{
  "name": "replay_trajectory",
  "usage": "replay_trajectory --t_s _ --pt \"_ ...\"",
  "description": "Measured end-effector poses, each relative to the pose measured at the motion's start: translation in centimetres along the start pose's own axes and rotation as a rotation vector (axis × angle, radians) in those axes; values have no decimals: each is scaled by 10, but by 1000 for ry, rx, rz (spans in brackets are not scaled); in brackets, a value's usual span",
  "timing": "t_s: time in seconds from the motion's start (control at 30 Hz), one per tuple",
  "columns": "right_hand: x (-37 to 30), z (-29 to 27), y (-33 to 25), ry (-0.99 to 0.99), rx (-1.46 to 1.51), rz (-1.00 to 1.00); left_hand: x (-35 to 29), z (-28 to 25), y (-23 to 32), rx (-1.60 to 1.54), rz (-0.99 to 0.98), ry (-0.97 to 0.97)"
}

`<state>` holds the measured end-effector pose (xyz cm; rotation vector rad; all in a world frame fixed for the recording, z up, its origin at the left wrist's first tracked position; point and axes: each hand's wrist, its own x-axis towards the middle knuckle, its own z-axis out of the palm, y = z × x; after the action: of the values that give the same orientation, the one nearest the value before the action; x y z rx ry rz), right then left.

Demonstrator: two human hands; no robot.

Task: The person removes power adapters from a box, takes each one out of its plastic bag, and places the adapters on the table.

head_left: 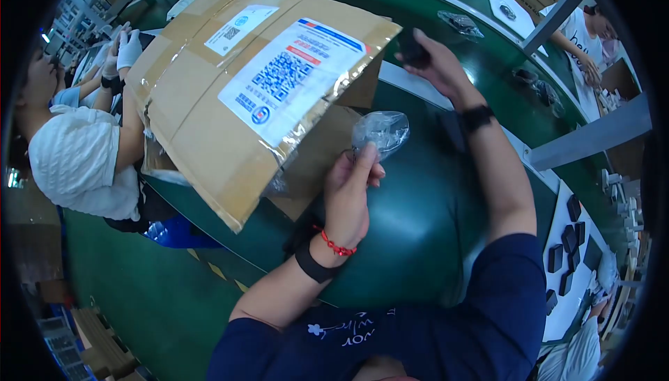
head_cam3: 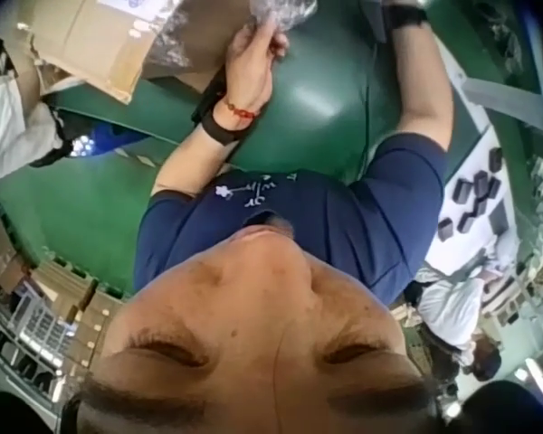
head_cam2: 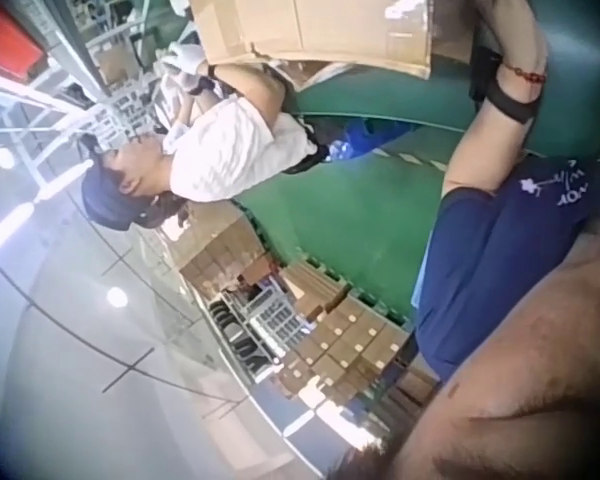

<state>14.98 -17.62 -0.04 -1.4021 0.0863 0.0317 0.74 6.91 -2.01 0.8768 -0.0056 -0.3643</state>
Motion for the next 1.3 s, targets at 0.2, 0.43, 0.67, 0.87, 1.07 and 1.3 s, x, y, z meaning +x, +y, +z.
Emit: replay_trajectory --t_s 0.2,0.43,0.67,0.87,1.07,1.3 --pt "-149 -6 -24 -174 16 57 -1 6 -9 163 -6 -95" --pt "-221 7 -24 -306 -98 146 -8 25 -16 487 92 -314" --pt "-235 -14 -35 -235 74 29 -19 38 -15 425 -46 -424" --pt "-234 -25 -36 -319 39 91 -6 37 -15 364 -192 -618" --pt "-232 -30 -39 -148 277 54 18 49 -24 455 179 -550" --pt "-231 -29 -38 -112 146 134 12 59 -25 590 259 -362"
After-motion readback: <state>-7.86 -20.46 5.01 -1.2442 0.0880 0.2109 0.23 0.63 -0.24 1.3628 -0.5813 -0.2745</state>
